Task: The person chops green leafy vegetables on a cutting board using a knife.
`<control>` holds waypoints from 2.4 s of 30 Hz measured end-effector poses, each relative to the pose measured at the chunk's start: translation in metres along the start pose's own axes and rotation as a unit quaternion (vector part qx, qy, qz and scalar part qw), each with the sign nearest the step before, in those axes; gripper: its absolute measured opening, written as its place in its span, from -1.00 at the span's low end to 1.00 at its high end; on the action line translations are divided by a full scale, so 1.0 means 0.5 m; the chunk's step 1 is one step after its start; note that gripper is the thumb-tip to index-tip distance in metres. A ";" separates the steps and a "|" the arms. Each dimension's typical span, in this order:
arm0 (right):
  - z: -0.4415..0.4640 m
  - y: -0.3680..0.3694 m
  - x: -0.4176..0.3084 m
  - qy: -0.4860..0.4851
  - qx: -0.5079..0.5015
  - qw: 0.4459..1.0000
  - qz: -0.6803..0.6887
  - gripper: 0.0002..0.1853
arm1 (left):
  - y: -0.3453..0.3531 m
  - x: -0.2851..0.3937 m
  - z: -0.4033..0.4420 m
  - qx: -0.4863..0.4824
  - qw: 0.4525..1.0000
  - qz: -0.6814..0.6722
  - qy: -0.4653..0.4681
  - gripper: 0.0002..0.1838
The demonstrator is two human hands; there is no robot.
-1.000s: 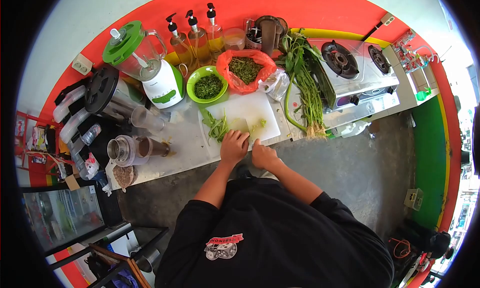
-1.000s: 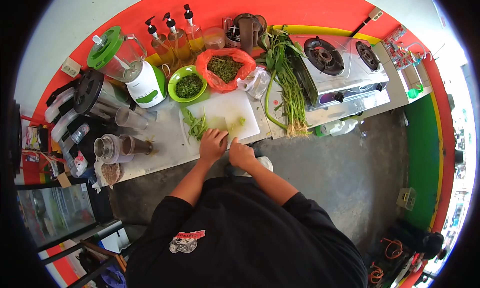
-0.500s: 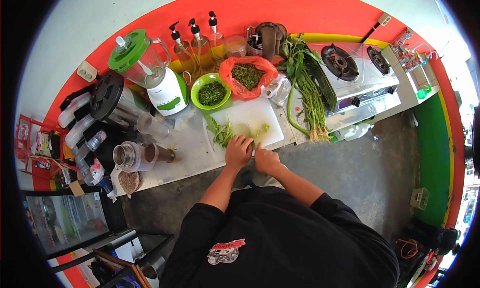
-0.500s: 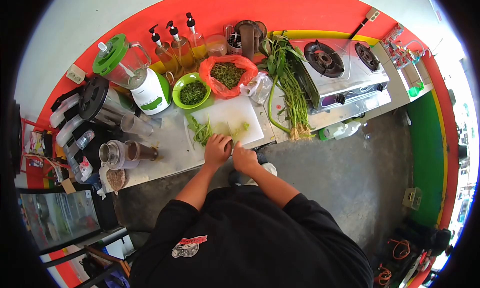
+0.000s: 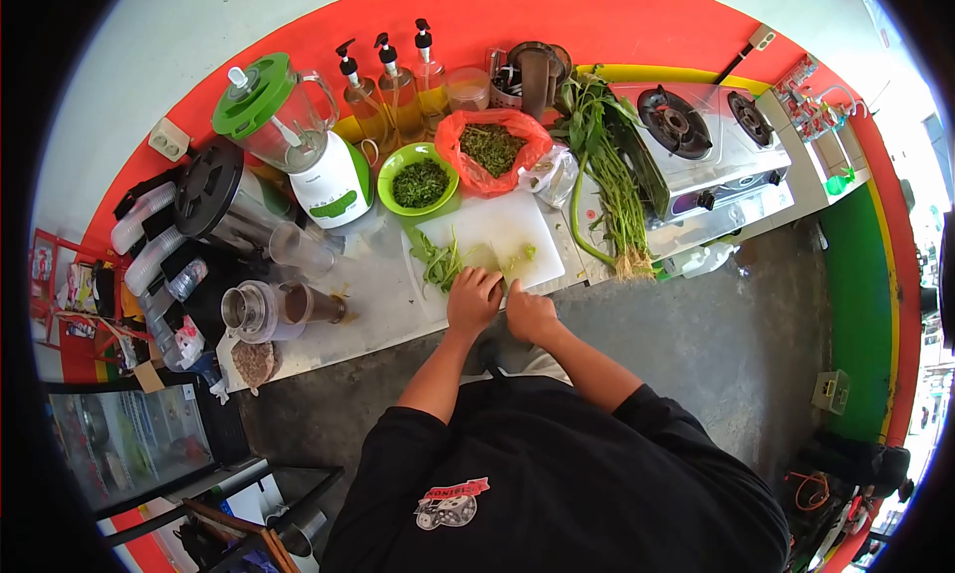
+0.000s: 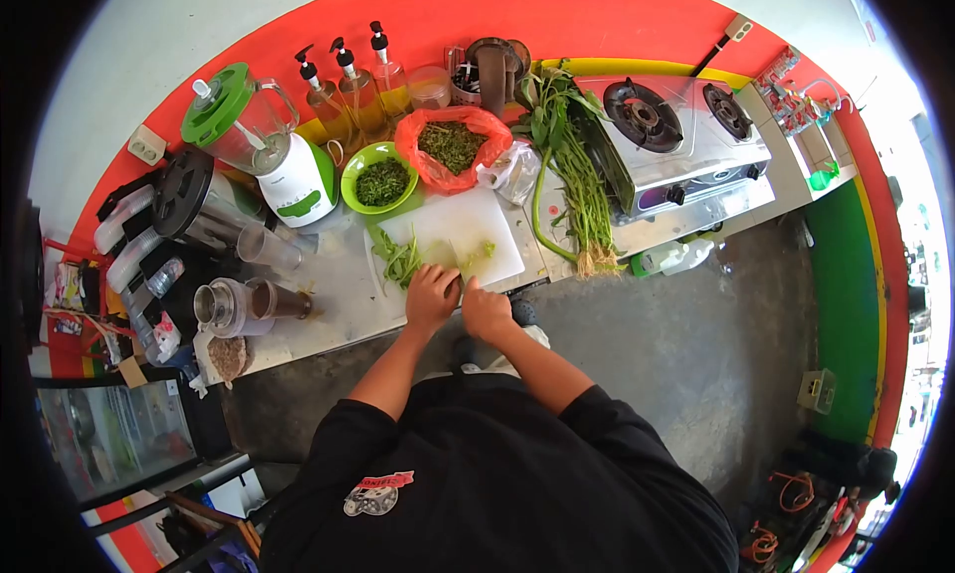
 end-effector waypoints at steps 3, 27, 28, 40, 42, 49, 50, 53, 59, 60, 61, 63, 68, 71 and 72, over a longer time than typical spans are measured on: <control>0.009 -0.011 0.004 -0.008 -0.012 1.000 -0.007 -0.53 | 0.001 -0.003 0.000 0.033 0.999 0.000 0.016 -0.83; -0.030 0.004 0.004 -0.016 -0.020 0.998 -0.059 -0.49 | 0.015 -0.008 0.001 0.043 0.999 0.002 -0.004 -0.85; -0.021 0.004 0.002 -0.015 -0.023 0.998 -0.057 -0.49 | 0.015 -0.009 0.002 0.041 0.999 0.001 -0.005 -0.85; -0.021 0.009 -0.015 -0.015 -0.012 0.999 -0.034 -0.51 | 0.014 -0.014 0.001 0.006 0.999 -0.018 -0.030 -0.88; -0.007 0.007 -0.021 -0.022 -0.011 0.999 -0.047 -0.52 | 0.012 -0.014 0.003 0.007 0.999 -0.025 -0.028 -0.89; 0.014 -0.013 0.002 -0.033 -0.023 0.999 -0.016 -0.55 | 0.007 -0.015 -0.001 0.001 0.999 -0.039 -0.027 -0.92; 0.002 -0.005 0.004 -0.032 -0.016 0.999 -0.007 -0.55 | 0.007 -0.015 -0.001 0.000 0.999 -0.039 -0.027 -0.92; -0.018 0.029 0.002 -0.022 0.001 1.000 0.001 -0.55 | 0.011 -0.014 -0.002 0.009 0.999 -0.040 -0.022 -0.92; 0.013 -0.004 -0.014 -0.036 -0.003 0.999 -0.039 -0.55 | 0.000 -0.009 -0.004 0.017 0.998 -0.052 -0.025 -0.91; 0.017 -0.012 -0.013 -0.049 -0.013 0.997 -0.055 -0.56 | -0.001 -0.009 -0.007 0.022 0.998 -0.056 -0.014 -0.89; 0.021 -0.015 -0.006 -0.049 -0.009 0.997 -0.059 -0.56 | -0.001 -0.011 -0.003 0.029 0.998 -0.061 0.000 -0.87; 0.014 -0.020 0.009 -0.023 0.051 0.997 -0.053 -0.58 | -0.001 -0.014 -0.002 0.010 0.999 -0.051 0.005 -0.86; -0.024 -0.007 0.030 -0.047 0.083 0.993 -0.067 -0.64 | -0.009 0.006 -0.005 -0.032 0.999 0.009 -0.032 -0.85; -0.037 0.003 0.035 -0.072 0.076 0.991 -0.084 -0.60 | -0.010 0.004 -0.008 -0.016 0.995 0.005 -0.103 -0.89; -0.042 0.009 0.042 -0.080 0.071 0.990 -0.091 -0.59 | -0.008 0.007 -0.008 0.003 0.993 0.007 -0.119 -0.91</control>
Point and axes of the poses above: each hand's wrist, its own z-axis towards the middle knuckle, its own y-axis out of the palm, x = y × z, the point moved 3 cm from there along z, towards the middle knuckle, and after that the axes turned 14 degrees about -y, right-handed, at the moved point
